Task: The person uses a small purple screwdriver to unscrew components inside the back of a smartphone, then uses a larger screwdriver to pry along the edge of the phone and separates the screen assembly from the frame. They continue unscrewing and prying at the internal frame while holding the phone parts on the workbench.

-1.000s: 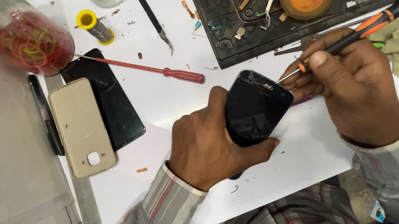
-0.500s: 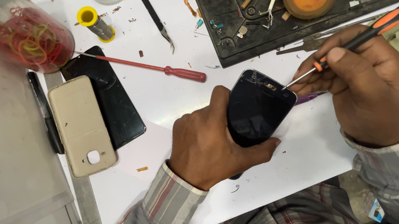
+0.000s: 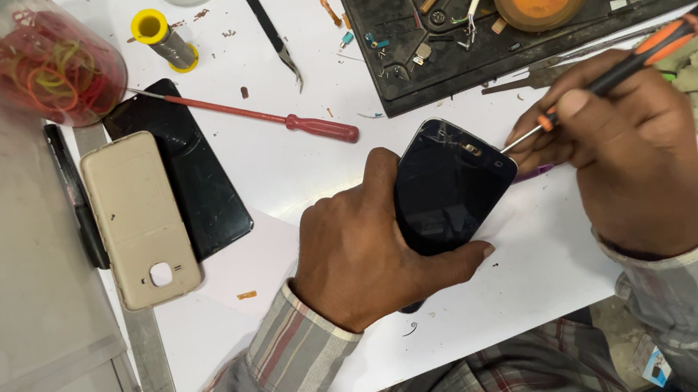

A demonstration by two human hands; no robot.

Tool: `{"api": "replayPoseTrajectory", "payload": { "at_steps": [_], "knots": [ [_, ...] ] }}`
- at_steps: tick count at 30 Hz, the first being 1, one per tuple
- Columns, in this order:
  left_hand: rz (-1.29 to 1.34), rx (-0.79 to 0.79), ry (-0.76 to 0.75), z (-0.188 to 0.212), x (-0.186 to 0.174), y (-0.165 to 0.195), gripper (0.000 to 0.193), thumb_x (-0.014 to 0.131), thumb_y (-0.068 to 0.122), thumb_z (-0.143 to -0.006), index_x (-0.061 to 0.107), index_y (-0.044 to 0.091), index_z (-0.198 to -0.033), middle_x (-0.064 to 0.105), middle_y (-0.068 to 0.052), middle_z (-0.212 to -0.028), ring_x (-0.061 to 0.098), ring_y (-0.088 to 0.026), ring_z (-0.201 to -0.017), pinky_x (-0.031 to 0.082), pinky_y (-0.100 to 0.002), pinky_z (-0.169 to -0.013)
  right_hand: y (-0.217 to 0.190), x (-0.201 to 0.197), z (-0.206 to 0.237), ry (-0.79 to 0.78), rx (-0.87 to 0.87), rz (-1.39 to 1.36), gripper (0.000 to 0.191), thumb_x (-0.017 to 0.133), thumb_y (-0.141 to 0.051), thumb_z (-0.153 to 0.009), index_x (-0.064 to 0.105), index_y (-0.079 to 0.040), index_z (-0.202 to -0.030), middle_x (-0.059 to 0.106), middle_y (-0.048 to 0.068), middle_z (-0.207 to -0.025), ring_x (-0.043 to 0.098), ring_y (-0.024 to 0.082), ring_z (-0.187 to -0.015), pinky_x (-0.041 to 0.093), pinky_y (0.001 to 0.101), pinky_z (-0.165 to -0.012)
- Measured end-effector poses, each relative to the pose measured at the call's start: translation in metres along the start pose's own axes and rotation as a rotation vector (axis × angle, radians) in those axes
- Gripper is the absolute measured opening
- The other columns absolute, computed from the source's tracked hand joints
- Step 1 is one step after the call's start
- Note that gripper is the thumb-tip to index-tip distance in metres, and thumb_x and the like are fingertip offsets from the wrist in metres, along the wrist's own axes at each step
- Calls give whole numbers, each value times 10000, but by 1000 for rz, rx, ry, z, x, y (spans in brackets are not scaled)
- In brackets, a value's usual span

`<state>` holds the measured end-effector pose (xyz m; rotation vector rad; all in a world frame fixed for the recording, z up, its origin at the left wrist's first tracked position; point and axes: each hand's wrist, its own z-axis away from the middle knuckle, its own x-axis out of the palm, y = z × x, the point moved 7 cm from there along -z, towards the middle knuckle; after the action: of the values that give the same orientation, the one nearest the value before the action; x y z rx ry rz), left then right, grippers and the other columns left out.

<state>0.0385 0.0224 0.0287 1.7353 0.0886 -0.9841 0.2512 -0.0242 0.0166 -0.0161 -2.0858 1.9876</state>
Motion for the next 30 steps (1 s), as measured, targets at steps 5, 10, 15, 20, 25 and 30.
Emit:
{"api": "replayPoseTrajectory", "payload": {
  "at_steps": [5,10,15,20,25,30],
  "knots": [
    [12,5,25,0,-2,1,746,903,517,-639,494,3,-993,678,-134,-640,706,-331,-536,556,-438,-489,1,4,2,-5,30,43,209,540,-126,-1102,583,63,-1182,699,185,-1012,710,240,-951,608,378,-864],
    [19,19,41,0,-4,3,728,897,509,-654,505,-3,-993,677,-135,-627,710,-329,-538,559,-434,-491,1,8,6,-28,39,46,224,601,-120,-1080,600,60,-1214,687,161,-1074,704,221,-996,625,394,-889],
    [24,-50,13,-1,-3,-1,733,893,508,-625,520,-8,-987,678,-143,-610,711,-331,-525,561,-434,-483,5,9,9,-17,13,35,255,629,-105,-1059,600,46,-1262,696,185,-1162,709,231,-1006,626,397,-884],
    [19,-36,27,-1,-3,1,719,893,505,-632,520,-2,-979,675,-139,-605,703,-332,-519,552,-437,-476,8,3,11,51,-36,-76,293,618,-111,-1098,565,25,-1351,682,199,-1255,702,244,-1064,618,395,-876],
    [-27,-46,47,-1,-1,0,722,894,518,-647,526,4,-996,670,-130,-591,693,-328,-500,545,-433,-463,3,-6,10,70,-67,-135,225,559,-148,-1181,541,26,-1324,692,199,-1148,717,253,-997,616,374,-892],
    [-52,-64,85,-1,-4,-3,780,906,580,-620,527,3,-985,661,-137,-591,687,-347,-507,534,-440,-442,4,-7,15,125,-85,-104,184,539,-139,-1212,530,41,-1249,680,181,-1078,722,259,-969,626,387,-891]
  ]
}}
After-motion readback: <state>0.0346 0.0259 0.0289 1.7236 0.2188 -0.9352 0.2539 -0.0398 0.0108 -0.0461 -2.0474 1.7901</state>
